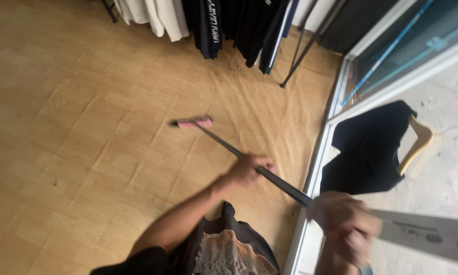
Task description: The person sweeps the floor using a broom, moving debris towards a sliding glass door and around clothing racks.
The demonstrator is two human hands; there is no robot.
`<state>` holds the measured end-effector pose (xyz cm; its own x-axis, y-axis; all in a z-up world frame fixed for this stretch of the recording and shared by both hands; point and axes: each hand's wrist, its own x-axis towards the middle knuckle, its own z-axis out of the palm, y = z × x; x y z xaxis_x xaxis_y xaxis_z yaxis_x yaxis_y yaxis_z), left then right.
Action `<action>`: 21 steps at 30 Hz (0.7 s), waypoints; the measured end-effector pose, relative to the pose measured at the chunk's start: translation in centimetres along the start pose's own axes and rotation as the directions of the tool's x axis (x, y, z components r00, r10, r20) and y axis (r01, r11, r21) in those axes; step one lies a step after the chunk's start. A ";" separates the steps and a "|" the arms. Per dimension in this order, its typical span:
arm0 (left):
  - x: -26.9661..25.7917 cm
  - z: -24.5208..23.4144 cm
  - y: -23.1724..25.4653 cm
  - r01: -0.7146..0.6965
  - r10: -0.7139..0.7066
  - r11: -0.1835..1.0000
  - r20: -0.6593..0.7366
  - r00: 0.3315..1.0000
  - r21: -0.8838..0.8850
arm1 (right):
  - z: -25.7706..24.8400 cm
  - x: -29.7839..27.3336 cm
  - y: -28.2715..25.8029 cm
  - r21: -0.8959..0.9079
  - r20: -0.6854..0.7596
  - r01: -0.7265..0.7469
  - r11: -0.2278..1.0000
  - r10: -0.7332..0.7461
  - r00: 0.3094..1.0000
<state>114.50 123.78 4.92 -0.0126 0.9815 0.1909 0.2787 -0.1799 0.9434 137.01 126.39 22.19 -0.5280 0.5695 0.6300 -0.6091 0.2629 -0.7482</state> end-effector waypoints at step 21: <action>-7.2 -20.5 -15.2 0.415 0.108 0.717 -0.677 0.728 0.561 | 18.4 10.4 26.2 -0.255 0.353 -0.102 0.961 0.190 0.916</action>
<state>90.72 118.09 -5.22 -0.6289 0.6514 0.4244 0.7328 0.3144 0.6034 104.71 124.86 12.96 -0.8085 0.2971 0.5080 -0.3809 0.3939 -0.8365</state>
